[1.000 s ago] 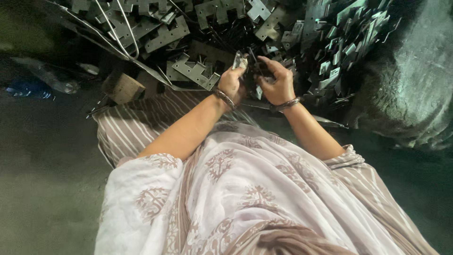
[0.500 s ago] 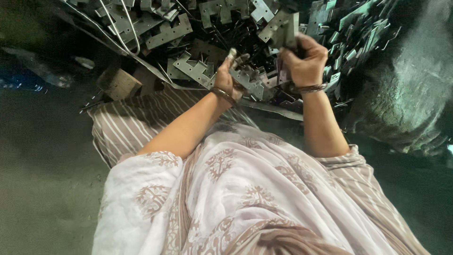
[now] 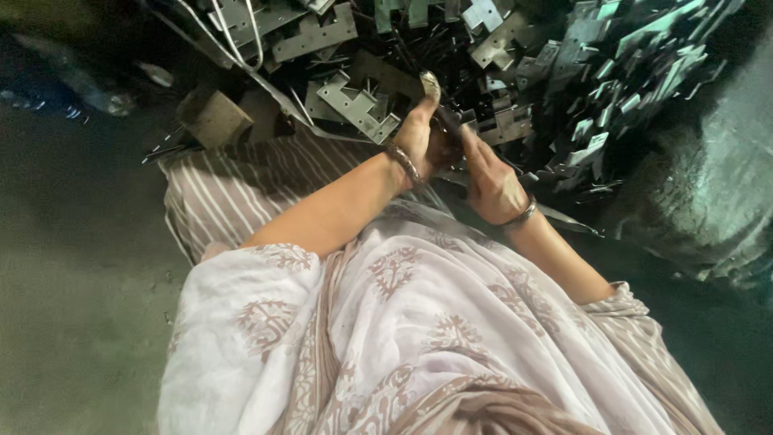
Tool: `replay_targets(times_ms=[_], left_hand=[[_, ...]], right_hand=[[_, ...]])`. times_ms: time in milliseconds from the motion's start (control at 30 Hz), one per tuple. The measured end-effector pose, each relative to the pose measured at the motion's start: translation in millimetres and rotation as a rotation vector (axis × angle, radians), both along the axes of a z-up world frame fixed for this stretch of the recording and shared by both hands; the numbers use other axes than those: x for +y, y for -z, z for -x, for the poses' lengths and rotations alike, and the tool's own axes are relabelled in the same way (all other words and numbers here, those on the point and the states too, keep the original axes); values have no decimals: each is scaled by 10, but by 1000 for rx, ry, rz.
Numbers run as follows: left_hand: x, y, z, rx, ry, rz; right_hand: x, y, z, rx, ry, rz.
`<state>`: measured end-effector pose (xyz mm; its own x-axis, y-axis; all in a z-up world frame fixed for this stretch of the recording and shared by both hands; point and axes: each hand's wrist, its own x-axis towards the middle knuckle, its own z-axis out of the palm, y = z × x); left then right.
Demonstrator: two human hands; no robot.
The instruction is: The person sits on the floor and sorts small metal parts from a large pile, picking them up by hand and placing them into a metal bin. The person repeatedly reaches into the pile, selects parts, and deposits them into the bin.
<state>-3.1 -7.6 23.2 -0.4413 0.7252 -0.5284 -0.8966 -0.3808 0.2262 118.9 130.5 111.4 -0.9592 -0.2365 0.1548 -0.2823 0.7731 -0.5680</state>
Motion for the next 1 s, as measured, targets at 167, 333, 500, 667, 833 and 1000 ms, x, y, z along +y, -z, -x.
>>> replay_targets(times_ms=[167, 333, 500, 667, 833, 1000], left_hand=[[-229, -374, 165, 617, 318, 10], [-928, -537, 661, 1859, 878, 1132], [-1299, -359, 748, 2192, 985, 1151], [-1376, -282, 738, 2288, 897, 1083], [-1282, -297, 746, 2379, 1004, 1188], [-1156, -565, 892, 2076, 238, 917]], right_hand=[[641, 222, 2, -274, 405, 1428], [1612, 14, -349, 52, 628, 1651], [3295, -107, -561, 498, 982, 466], [3950, 155, -851, 73, 1116, -721], [2896, -175, -308, 128, 800, -732], [1061, 173, 348, -26, 54, -543]])
